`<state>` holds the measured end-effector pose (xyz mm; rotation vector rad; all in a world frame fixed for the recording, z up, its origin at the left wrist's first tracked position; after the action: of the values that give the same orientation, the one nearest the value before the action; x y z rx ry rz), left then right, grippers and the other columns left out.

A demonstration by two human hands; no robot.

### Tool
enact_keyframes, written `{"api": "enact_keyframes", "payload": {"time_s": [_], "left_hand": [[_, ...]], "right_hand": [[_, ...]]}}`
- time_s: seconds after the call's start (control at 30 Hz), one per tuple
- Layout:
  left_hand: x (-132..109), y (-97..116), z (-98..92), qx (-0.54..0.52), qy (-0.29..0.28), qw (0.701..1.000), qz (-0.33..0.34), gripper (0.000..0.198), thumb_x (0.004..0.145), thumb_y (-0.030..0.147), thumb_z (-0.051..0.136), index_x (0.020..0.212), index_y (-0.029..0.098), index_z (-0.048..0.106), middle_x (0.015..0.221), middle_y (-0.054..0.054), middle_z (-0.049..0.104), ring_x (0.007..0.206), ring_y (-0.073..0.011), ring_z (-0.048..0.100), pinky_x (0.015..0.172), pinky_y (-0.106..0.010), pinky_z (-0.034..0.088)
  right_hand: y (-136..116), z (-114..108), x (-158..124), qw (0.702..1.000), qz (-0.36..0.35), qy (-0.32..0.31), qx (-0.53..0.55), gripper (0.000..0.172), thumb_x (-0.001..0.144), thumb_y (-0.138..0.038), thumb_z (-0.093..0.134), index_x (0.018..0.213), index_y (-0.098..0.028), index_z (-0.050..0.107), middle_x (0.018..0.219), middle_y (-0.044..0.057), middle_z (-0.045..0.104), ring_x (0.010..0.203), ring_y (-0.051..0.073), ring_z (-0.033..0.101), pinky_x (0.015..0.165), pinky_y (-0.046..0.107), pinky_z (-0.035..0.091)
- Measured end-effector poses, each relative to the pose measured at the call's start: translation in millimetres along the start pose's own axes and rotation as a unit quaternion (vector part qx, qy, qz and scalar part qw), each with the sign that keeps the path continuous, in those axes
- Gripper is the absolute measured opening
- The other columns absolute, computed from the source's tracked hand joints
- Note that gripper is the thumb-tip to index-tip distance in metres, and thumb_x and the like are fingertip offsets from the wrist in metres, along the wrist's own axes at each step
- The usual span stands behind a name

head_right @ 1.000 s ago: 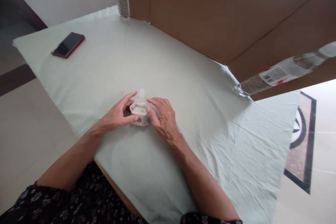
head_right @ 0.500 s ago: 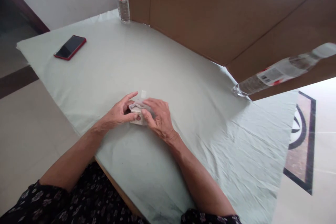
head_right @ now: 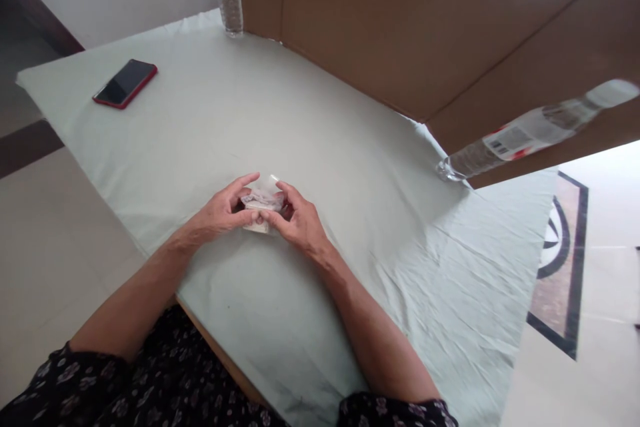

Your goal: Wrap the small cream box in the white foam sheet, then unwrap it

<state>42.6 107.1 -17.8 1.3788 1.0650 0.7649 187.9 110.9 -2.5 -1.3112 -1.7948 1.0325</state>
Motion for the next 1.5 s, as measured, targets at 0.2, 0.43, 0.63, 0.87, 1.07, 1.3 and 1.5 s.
{"api": "enact_keyframes", "payload": {"time_s": [0.2,0.43,0.63,0.87,1.07,1.3,1.5], "left_hand": [[2,1,2.1,0.020,-0.014,1.000,-0.004,0.082,0.084,0.039,0.067,0.156,0.016,0.033,0.117,-0.012,0.064,0.091,-0.0202,0.063,0.077,-0.032,0.051],[5,0,3.5,0.028,-0.027,0.999,-0.005,0.083,0.083,0.035,0.070,0.156,0.020,0.033,0.120,-0.009,0.063,0.086,-0.0161,0.060,0.076,-0.029,0.049],[5,1,3.4,0.002,-0.026,1.000,-0.015,0.081,0.083,0.035,0.069,0.155,0.018,0.035,0.122,-0.012,0.064,0.095,-0.0198,0.063,0.081,-0.032,0.050],[6,6,1.4,-0.019,-0.009,1.000,-0.001,0.070,0.087,0.043,0.066,0.147,0.014,0.045,0.118,-0.012,0.069,0.096,-0.0198,0.066,0.084,-0.032,0.051],[2,2,-1.0,-0.025,-0.054,0.998,-0.001,0.072,0.085,0.033,0.068,0.150,0.018,0.043,0.140,-0.014,0.059,0.118,-0.0247,0.061,0.096,-0.036,0.050],[1,-4,-10.2,0.006,-0.004,1.000,0.007,0.070,0.083,0.030,0.064,0.149,0.017,0.043,0.139,-0.016,0.058,0.102,-0.0217,0.063,0.086,-0.036,0.051],[0,-2,-15.7,0.001,0.034,0.999,0.013,0.079,0.075,0.025,0.065,0.150,0.014,0.041,0.138,-0.017,0.058,0.092,-0.0181,0.060,0.086,-0.037,0.050]], "right_hand": [[-3,-2,-2,1.000,-0.003,0.022,-0.014,0.059,0.086,-0.050,0.065,0.136,-0.020,0.060,0.113,0.011,0.072,0.100,0.025,0.065,0.086,0.039,0.051],[-4,-10,24,0.992,-0.012,0.066,0.108,0.045,0.084,-0.047,0.070,0.121,-0.022,0.067,0.095,0.005,0.073,0.088,0.019,0.067,0.080,0.036,0.052],[-35,-20,16,0.988,-0.071,0.128,0.041,0.012,0.085,-0.030,0.069,0.094,-0.024,0.074,0.087,0.000,0.076,0.080,0.016,0.068,0.079,0.034,0.055],[-63,-9,-18,0.959,-0.206,0.139,-0.137,0.018,0.094,-0.021,0.061,0.106,-0.028,0.072,0.093,0.002,0.079,0.089,0.020,0.071,0.084,0.039,0.053],[-76,7,-40,0.906,-0.331,0.115,-0.238,0.036,0.092,-0.012,0.057,0.123,-0.028,0.065,0.097,0.003,0.080,0.110,0.024,0.071,0.089,0.041,0.047],[-45,-20,-32,0.957,-0.225,0.132,-0.126,0.037,0.095,-0.030,0.059,0.132,-0.031,0.058,0.114,0.007,0.076,0.119,0.027,0.066,0.099,0.049,0.048],[5,-6,-4,0.995,-0.101,0.015,-0.008,0.094,0.076,-0.066,0.074,0.153,-0.031,0.034,0.156,0.014,0.047,0.142,0.034,0.047,0.109,0.054,0.044]]}}
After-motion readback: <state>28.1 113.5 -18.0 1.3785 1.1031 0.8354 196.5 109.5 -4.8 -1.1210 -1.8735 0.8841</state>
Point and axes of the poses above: each hand's wrist, its own x-axis towards the middle knuckle, its own z-axis out of the palm, y = z × x, the point moved 10 cm from there along x, towards the middle knuckle
